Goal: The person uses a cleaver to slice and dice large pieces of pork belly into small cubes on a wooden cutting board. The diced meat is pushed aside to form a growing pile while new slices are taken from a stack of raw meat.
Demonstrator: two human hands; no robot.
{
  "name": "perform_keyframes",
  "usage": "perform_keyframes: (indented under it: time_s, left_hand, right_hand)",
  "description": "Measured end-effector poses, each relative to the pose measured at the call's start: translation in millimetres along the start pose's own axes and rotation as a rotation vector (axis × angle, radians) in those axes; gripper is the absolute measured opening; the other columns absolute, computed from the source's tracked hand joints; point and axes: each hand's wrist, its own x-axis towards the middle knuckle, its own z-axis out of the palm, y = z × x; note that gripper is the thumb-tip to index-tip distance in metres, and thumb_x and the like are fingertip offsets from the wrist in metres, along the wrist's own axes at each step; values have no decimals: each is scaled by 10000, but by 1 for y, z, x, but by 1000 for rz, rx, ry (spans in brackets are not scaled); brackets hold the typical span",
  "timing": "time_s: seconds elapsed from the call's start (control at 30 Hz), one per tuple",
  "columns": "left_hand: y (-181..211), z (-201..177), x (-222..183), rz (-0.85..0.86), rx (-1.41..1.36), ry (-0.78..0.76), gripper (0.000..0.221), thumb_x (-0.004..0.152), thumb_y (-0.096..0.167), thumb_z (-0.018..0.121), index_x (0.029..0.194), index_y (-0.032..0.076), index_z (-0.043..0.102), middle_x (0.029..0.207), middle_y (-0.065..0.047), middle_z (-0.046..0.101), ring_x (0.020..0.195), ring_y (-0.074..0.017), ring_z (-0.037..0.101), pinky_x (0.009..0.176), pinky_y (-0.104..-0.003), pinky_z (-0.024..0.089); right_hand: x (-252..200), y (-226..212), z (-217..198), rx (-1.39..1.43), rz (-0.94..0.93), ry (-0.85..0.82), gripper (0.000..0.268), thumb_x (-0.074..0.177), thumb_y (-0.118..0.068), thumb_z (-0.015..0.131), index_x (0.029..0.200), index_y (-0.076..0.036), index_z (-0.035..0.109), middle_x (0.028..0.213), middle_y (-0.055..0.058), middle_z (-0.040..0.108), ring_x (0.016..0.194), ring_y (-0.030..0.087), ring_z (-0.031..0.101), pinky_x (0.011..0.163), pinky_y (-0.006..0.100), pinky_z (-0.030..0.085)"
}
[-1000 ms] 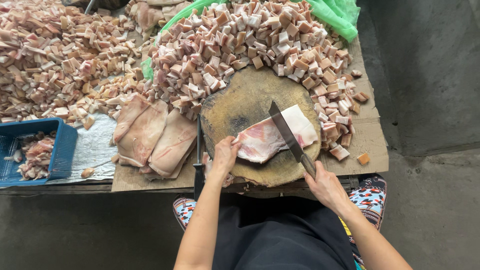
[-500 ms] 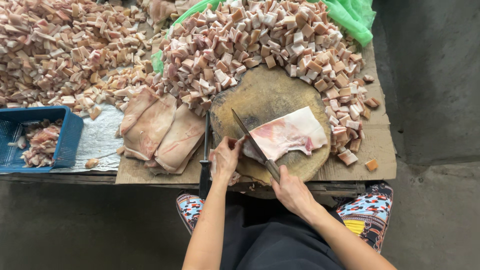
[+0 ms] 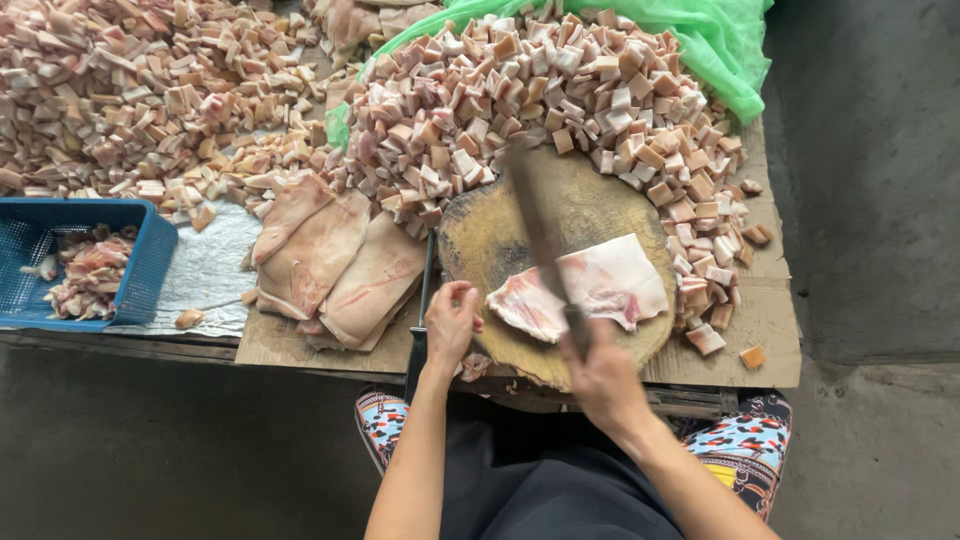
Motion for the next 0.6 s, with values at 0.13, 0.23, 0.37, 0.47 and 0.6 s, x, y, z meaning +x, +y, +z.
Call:
perform_keyframes:
  time_s: [0.13,0.23,0.37,0.47,0.6]
  left_hand:
    - [-3,21,-1,104,174,-113,342,882,257,742,1108,4,698,1070,-211,682,993,-355,693,890,-435,542]
    - [-5,37,-2,212,277,-171,309,872,222,746,1081,-3,713,1023,-230,670,974,-418,665,866,-472,528]
    - [-5,46,2,280,246,-221,260,855,144,721,1078,11,712,1041,-239,652,993,-451,645,868,-489,520]
    - [-6,46,-7,317,190,-231,254,848,92,685,1090,18,707,1035,-229,664,996,-441,654,869,-475,530]
    - [-4,35,-23,344,134,-159,288,837,25,638,1121,6,685,1043,-227,677,993,-427,664,882,-461,533]
  right_hand:
    - [1,41,26,-139,199,-258,391,964,-364,596,1129,-23,499,797,349,671,829,542,669,728,597,515]
    - [4,55,27,-121,237,-234,395,969,-382,597,1086,-10,537,827,335,689,873,527,674,746,579,516]
    - [23,50,27,-128,261,-248,428,969,-390,599,1135,-3,523,866,345,692,893,527,674,767,570,513]
    - [47,36,32,-104,231,-241,446,983,-391,593,1159,13,520,869,325,694,846,494,692,728,553,530]
    - [78,11,31,69,329,-325,453,980,-408,568,1174,-7,490,805,207,694,594,323,695,584,481,578]
